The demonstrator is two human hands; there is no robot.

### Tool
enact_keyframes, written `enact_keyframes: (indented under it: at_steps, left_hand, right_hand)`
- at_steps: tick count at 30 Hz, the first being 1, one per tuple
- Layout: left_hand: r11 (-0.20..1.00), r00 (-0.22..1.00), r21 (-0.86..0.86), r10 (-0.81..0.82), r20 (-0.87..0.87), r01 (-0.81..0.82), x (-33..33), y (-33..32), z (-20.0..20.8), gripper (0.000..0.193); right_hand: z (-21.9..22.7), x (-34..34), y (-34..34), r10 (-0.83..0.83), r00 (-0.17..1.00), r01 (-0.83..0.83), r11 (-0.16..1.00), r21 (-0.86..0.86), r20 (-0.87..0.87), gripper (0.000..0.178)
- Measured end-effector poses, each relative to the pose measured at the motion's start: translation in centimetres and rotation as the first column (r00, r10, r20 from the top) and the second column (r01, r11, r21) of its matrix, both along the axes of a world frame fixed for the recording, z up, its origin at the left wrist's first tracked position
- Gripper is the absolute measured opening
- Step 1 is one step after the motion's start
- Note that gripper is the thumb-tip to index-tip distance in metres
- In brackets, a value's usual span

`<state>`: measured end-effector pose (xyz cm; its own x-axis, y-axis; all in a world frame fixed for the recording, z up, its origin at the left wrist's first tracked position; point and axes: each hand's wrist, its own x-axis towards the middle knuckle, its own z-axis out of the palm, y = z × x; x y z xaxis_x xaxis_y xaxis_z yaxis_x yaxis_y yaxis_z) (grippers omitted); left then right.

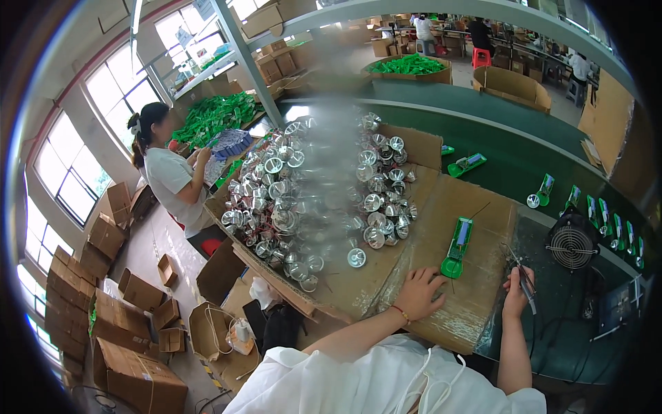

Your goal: Soldering electrical components onto circuit boards at a factory workstation.

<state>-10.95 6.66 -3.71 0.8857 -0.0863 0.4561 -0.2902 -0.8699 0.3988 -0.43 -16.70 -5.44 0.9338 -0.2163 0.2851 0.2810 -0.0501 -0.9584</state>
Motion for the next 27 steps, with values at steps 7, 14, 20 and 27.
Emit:
enact_keyframes:
  at_steps: [7,14,20,27]
  left_hand:
    - [1.0,1.0,-0.002,-0.011,-0.017,0.011,-0.1,0.1,0.1,0.034]
    - [1.0,0.998,0.0,-0.001,-0.058,0.001,0.1,0.0,0.1,0.035]
    - [1.0,0.998,0.006,0.011,-0.058,-0.01,0.2,-0.1,0.3,0.034]
    - [1.0,0.998,0.02,0.014,-0.054,-0.013,0.2,-0.2,0.4,0.032]
  right_hand:
    - [0.2,-0.3,0.1,0.01,1.0,-0.01,1.0,0.028,-0.021,0.02]
    - [0.5,-0.5,0.1,0.047,0.998,-0.045,0.998,0.04,-0.033,0.018]
    - [1.0,-0.6,0.3,0.051,0.998,-0.049,0.998,0.041,-0.039,0.017]
    - [1.6,-0.9,0.6,0.049,0.998,-0.047,0.997,0.055,-0.042,0.015]
